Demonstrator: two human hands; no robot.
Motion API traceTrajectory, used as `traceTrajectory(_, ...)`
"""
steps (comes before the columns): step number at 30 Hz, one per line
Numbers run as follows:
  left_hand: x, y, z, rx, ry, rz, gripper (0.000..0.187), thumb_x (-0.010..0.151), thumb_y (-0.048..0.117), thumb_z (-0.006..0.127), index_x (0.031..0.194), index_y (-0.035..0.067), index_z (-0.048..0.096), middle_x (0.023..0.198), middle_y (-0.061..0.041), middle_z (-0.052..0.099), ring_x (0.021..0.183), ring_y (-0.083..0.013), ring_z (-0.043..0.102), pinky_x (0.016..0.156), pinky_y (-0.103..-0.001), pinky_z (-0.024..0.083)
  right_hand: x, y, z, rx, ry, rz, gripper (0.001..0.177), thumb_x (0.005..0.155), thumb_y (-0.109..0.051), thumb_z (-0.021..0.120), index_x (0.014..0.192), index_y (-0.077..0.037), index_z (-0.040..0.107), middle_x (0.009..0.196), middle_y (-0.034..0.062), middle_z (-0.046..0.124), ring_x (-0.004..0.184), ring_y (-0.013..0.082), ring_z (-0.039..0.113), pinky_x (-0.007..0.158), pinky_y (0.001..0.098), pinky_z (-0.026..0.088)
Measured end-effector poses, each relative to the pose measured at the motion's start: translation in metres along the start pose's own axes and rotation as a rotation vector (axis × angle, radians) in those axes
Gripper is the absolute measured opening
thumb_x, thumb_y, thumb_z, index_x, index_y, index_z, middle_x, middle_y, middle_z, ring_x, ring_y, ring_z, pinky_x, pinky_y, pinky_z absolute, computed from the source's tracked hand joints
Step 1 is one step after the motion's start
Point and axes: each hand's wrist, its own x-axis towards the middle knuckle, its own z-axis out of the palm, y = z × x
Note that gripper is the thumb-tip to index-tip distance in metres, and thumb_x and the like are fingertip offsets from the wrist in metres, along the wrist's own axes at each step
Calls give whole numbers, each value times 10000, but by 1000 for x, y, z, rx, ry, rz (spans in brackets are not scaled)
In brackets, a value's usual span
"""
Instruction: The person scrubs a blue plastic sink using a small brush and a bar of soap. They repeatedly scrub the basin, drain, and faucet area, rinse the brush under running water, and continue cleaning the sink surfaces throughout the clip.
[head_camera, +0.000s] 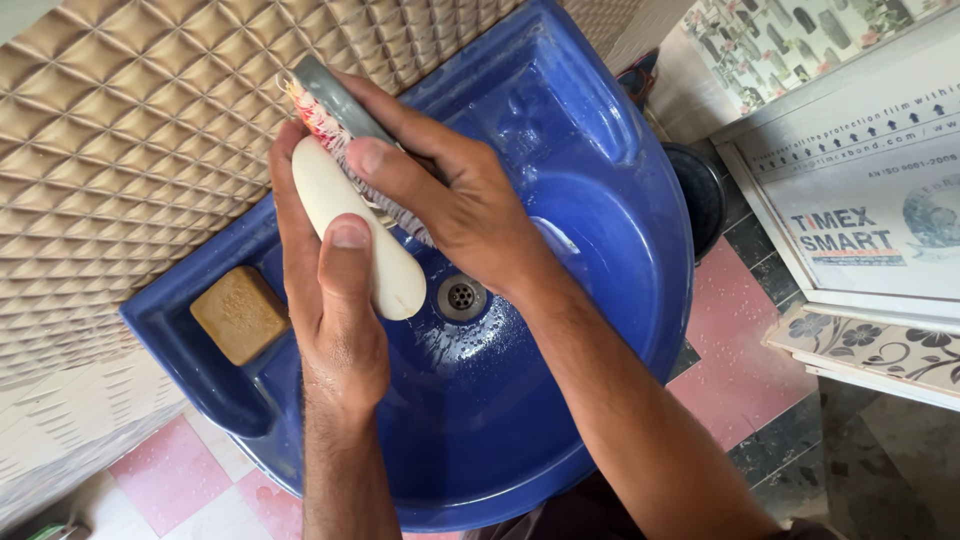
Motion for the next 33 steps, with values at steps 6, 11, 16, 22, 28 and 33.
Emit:
traceTrajectory(6,2,-1,3,-84,29,-84,983,1051,557,494,1674,-69,62,1592,-270,422,1494,-350,451,1263,-449,365,-15,-3,-9,26,-92,-101,500,1157,-357,642,1537,-59,509,1457,165,658,1290,217,644,1120,357,603)
traceTrajectory(11,6,-1,5,-37,39,-3,958,1065,581,509,1630,-94,132,1594,-255,373,1512,-327,400,1328,-446,327,-1,9,4,57,11,-13,570,1105,-398,638,1531,-43,502,1445,193,651,1329,249,673,1133,387,610)
traceTrajectory(16,8,-2,6,-26,39,4,937,1048,566,510,1628,-84,166,1587,-240,370,1507,-308,401,1299,-419,339,1,10,8,56,34,4,590,1101,-445,614,1537,-65,496,1473,208,622,1377,274,632,1191,421,582)
traceTrajectory(22,9,-5,2,-93,57,-78,948,1039,523,554,1673,-58,153,1526,-238,406,1353,-291,442,1163,-405,369,-16,-4,4,161,-20,-62,500,1115,-407,639,1500,-106,532,1494,169,599,1327,265,614,1111,416,580)
traceTrajectory(28,7,-14,-1,-108,39,-38,1036,1006,586,580,1660,-70,115,1615,-219,362,1467,-266,398,1294,-393,309,1,20,5,178,5,-13,538,1105,-414,659,1510,-83,536,1474,172,625,1340,261,612,1154,409,582)
traceTrajectory(33,12,-23,-1,-158,59,-3,1064,987,570,635,1651,-93,133,1645,-222,321,1527,-258,337,1330,-385,210,12,36,4,76,31,30,566,1106,-429,618,1530,-68,514,1475,182,623,1393,263,618,1207,409,558)
